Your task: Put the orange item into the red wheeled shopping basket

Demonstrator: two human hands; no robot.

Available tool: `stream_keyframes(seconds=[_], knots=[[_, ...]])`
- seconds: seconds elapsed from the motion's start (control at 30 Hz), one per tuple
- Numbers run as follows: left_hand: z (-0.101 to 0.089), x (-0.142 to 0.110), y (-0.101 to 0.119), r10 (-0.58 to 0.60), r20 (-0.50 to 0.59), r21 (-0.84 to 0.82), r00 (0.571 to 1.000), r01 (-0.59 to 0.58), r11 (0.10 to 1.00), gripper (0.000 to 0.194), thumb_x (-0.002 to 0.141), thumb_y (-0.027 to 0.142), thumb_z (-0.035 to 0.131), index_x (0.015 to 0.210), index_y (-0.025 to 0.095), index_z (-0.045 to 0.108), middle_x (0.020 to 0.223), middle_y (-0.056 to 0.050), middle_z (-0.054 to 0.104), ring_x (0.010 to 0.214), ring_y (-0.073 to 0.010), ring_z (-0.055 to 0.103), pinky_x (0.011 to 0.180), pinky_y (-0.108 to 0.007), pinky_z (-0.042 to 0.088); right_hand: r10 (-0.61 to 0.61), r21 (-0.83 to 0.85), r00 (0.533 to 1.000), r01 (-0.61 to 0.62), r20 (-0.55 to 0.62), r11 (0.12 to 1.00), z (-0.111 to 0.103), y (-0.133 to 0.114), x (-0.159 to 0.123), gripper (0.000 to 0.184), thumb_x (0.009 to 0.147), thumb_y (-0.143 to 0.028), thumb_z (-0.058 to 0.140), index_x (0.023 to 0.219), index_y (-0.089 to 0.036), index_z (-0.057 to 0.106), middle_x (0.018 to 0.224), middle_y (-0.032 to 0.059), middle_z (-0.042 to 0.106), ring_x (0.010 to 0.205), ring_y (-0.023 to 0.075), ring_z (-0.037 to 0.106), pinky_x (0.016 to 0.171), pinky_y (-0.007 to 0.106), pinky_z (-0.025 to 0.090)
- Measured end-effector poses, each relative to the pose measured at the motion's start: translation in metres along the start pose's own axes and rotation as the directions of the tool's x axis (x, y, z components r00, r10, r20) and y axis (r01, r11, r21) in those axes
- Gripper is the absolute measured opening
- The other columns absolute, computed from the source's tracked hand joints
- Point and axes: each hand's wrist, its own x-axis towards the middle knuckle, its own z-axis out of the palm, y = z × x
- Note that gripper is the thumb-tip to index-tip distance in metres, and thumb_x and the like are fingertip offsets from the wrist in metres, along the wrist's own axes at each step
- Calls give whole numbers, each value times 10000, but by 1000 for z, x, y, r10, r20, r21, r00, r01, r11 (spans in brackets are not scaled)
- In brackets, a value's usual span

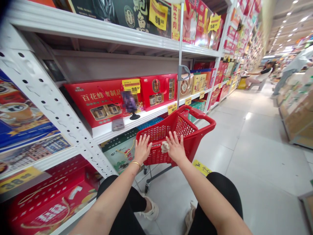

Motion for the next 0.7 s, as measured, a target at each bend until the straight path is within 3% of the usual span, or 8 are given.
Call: stream_keyframes(seconds=[0.07,0.17,0.23,0.33,0.43,0.53,0.6,0.7], knots=[[1,0,0,5,-1,-3,1000,-5,1000,617,1127,522,346,1691,276,393,1780,-56,313,1670,-306,225,1349,-601,192,132,-59,990,-134,-37,989,-11,26,3,555,1021,-412,545,1533,-215,623,1786,125,283,1666,388,130,1300,702,-61],[2,0,1,18,-8,-6,1000,-18,1000,620,1131,517,330,1692,260,390,1784,-58,303,1671,-309,219,1351,-601,189,340,-120,930,-357,-141,926,-26,68,7,571,1025,-418,533,1531,-168,621,1787,188,248,1653,448,117,1269,765,-26],[4,1,2,23,-8,-3,1000,-23,1000,619,1132,517,330,1690,260,393,1785,-54,301,1672,-308,218,1353,-600,187,392,-123,904,-414,-170,902,-28,80,9,578,1029,-423,519,1534,-158,618,1782,204,252,1646,472,113,1248,796,-11],[5,2,3,21,-5,3,1000,-21,1000,620,1129,521,341,1691,264,393,1786,-50,296,1672,-304,218,1354,-598,188,305,-94,946,-315,-107,944,-15,62,8,564,1016,-436,533,1513,-193,646,1779,163,287,1647,464,119,1260,776,-13],[6,2,3,20,-12,11,1000,-20,1000,619,1128,521,346,1691,269,393,1785,-49,297,1672,-304,218,1354,-602,191,80,-2,997,-80,-16,997,5,20,3,570,1022,-460,535,1554,-268,607,1779,95,315,1659,407,139,1293,715,-34],[5,2,2,26,-23,18,999,-26,1000,619,1129,524,338,1690,270,396,1787,-47,293,1673,-306,213,1354,-602,187,-64,55,998,64,3,996,14,-4,0,572,1052,-457,492,1606,-321,538,1776,49,327,1665,352,159,1305,689,-57],[4,2,1,29,-23,20,999,-28,999,622,1129,530,333,1692,272,391,1787,-45,293,1673,-307,213,1354,-601,188,-16,26,1000,16,-10,1000,8,5,3,536,1046,-449,502,1553,-310,606,1770,53,340,1661,368,162,1299,706,-62],[3,4,1,31,-10,25,999,-31,999,626,1128,538,333,1691,271,394,1785,-46,299,1670,-313,222,1352,-605,192,204,-63,977,-207,-62,976,-9,46,9,501,1015,-411,536,1462,-249,696,1771,96,333,1647,439,145,1269,775,-40]])
